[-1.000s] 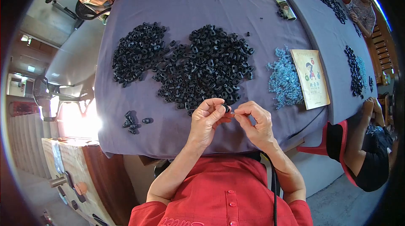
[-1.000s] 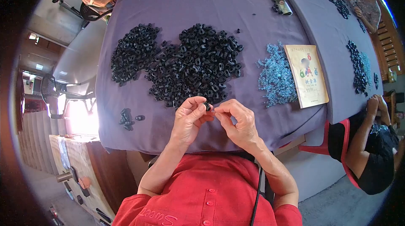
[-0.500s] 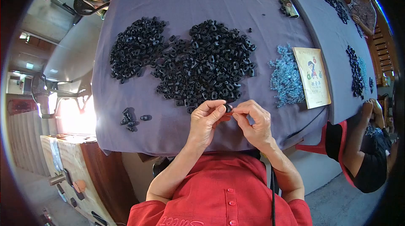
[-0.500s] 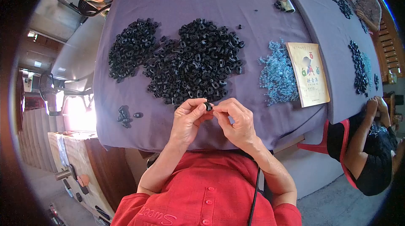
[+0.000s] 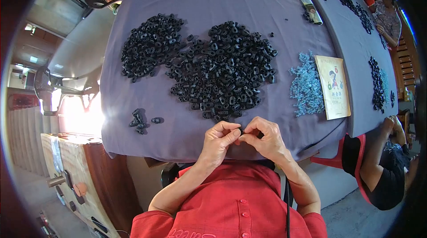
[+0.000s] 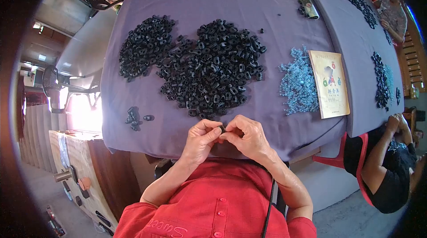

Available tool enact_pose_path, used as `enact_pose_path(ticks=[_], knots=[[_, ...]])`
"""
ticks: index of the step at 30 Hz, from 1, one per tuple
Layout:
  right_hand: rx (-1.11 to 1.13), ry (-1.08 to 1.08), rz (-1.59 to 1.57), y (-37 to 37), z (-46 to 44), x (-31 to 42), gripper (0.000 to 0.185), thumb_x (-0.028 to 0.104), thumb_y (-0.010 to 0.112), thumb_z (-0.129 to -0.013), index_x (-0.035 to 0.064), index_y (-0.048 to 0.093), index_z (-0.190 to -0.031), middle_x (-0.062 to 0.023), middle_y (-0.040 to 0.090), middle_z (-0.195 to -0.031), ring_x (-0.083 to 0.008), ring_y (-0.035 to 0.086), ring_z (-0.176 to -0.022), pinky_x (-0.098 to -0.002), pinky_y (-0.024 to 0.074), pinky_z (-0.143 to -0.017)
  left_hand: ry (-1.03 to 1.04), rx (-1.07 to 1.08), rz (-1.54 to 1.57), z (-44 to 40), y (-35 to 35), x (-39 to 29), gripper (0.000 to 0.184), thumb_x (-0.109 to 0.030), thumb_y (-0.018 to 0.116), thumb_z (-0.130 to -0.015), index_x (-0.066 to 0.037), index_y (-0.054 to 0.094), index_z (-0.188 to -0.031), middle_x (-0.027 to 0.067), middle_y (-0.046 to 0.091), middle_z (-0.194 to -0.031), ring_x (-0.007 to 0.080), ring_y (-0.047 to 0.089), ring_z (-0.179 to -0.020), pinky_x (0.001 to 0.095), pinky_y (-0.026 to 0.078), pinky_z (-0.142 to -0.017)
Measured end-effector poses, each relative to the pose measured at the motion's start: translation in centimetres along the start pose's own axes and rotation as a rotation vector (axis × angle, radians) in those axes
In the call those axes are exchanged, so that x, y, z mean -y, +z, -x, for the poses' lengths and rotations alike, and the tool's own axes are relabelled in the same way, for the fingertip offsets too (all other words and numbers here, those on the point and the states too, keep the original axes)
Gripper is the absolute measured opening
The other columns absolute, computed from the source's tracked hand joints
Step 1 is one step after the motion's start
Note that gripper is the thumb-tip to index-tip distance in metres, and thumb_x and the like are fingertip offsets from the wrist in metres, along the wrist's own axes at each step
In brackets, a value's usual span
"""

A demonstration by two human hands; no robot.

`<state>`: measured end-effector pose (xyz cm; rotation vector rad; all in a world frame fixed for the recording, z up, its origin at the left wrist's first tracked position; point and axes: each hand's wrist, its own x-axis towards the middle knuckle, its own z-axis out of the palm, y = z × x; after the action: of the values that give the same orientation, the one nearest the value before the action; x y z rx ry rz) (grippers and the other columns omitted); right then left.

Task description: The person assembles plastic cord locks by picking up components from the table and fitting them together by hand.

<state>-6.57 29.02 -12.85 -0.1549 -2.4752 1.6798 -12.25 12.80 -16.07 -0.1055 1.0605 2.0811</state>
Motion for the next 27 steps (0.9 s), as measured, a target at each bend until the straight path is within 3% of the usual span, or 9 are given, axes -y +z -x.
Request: enact_pose_path(ticks=[4,7,10,13,14,17,21,27], knots=[[0.063,0.004,-0.017,0.5,-0.6,0.1,0.016,0.008,0.073,-0.074,0.0023,0.060,-0.081,-0.0077,0.059,-0.072,-0.0195,0.060,-0.062,-0.0308,0.0474,-0.054,-0.008,-0.025,0.019,0.5,-0.7,-0.5,0.012,-0.004,0.065,-0.085,-0.005,0.063,-0.097,0.0075,0.066,-0.086,0.0149,0.062,-0.074,0.0288,0.051,-0.067],[0.127,-0.012,0.055,0.2,-1.5,0.7,0.017,0.005,0.074,-0.073,0.0011,0.060,-0.083,-0.0072,0.060,-0.076,-0.0158,0.060,-0.062,-0.0273,0.0476,-0.056,0.090,-0.071,-0.022,0.9,-1.4,-1.2,0.012,-0.006,0.064,-0.086,-0.006,0.063,-0.097,0.0086,0.067,-0.087,0.0158,0.063,-0.074,0.0292,0.052,-0.067],[0.019,-0.063,0.071,0.5,-2.5,-0.4,0.018,0.011,0.073,-0.073,0.0037,0.061,-0.084,-0.0080,0.058,-0.076,-0.0229,0.059,-0.065,-0.0328,0.0472,-0.057,0.120,-0.135,-0.001,0.7,-2.1,-2.5,0.013,-0.006,0.063,-0.087,-0.005,0.063,-0.100,0.0099,0.067,-0.089,0.0174,0.064,-0.074,0.0299,0.053,-0.068],[-0.100,-0.280,0.309,0.9,-4.3,-0.9,0.015,0.008,0.071,-0.073,0.0046,0.061,-0.084,-0.0076,0.058,-0.076,-0.0248,0.059,-0.070,-0.0350,0.0475,-0.061,0.084,-0.170,-0.013,0.1,-2.4,-3.3,0.016,-0.006,0.062,-0.087,-0.004,0.062,-0.103,0.0107,0.066,-0.091,0.0192,0.065,-0.076,0.0309,0.055,-0.070],[-0.079,-0.267,0.318,1.1,-4.6,-0.9,0.016,0.006,0.069,-0.072,0.0064,0.063,-0.087,-0.0061,0.056,-0.081,-0.0250,0.056,-0.077,-0.0361,0.0450,-0.068,0.069,-0.178,-0.001,-0.2,-2.6,-3.3,0.017,-0.007,0.062,-0.087,-0.003,0.062,-0.105,0.0112,0.066,-0.092,0.0201,0.066,-0.077,0.0323,0.056,-0.071],[-0.068,-0.375,0.514,1.9,-5.8,-0.1,0.019,0.007,0.068,-0.072,0.0084,0.064,-0.090,-0.0053,0.053,-0.086,-0.0239,0.053,-0.081,-0.0353,0.0411,-0.071,0.070,-0.192,-0.017,-1.1,-2.2,-3.4,0.018,-0.007,0.062,-0.088,-0.003,0.061,-0.105,0.0114,0.066,-0.092,0.0204,0.066,-0.078,0.0341,0.056,-0.072],[-0.034,-0.420,0.670,1.8,-6.4,-1.1,0.024,0.008,0.065,-0.073,0.0106,0.066,-0.096,-0.0047,0.049,-0.090,-0.0234,0.049,-0.085,-0.0357,0.0377,-0.073,0.078,-0.209,-0.016,-2.2,-2.0,-3.7,0.017,-0.007,0.061,-0.088,-0.002,0.061,-0.104,0.0112,0.066,-0.092,0.0203,0.066,-0.078,0.0355,0.056,-0.074],[-0.082,-0.401,0.617,0.5,-6.7,-1.2,0.031,0.008,0.070,-0.068,0.0096,0.066,-0.099,-0.0049,0.051,-0.096,-0.0239,0.049,-0.086,-0.0371,0.0376,-0.075,0.089,-0.197,-0.006,-2.4,-2.0,-3.9,0.017,-0.007,0.061,-0.088,-0.002,0.061,-0.105,0.0106,0.066,-0.092,0.0194,0.066,-0.078,0.0350,0.056,-0.073]])
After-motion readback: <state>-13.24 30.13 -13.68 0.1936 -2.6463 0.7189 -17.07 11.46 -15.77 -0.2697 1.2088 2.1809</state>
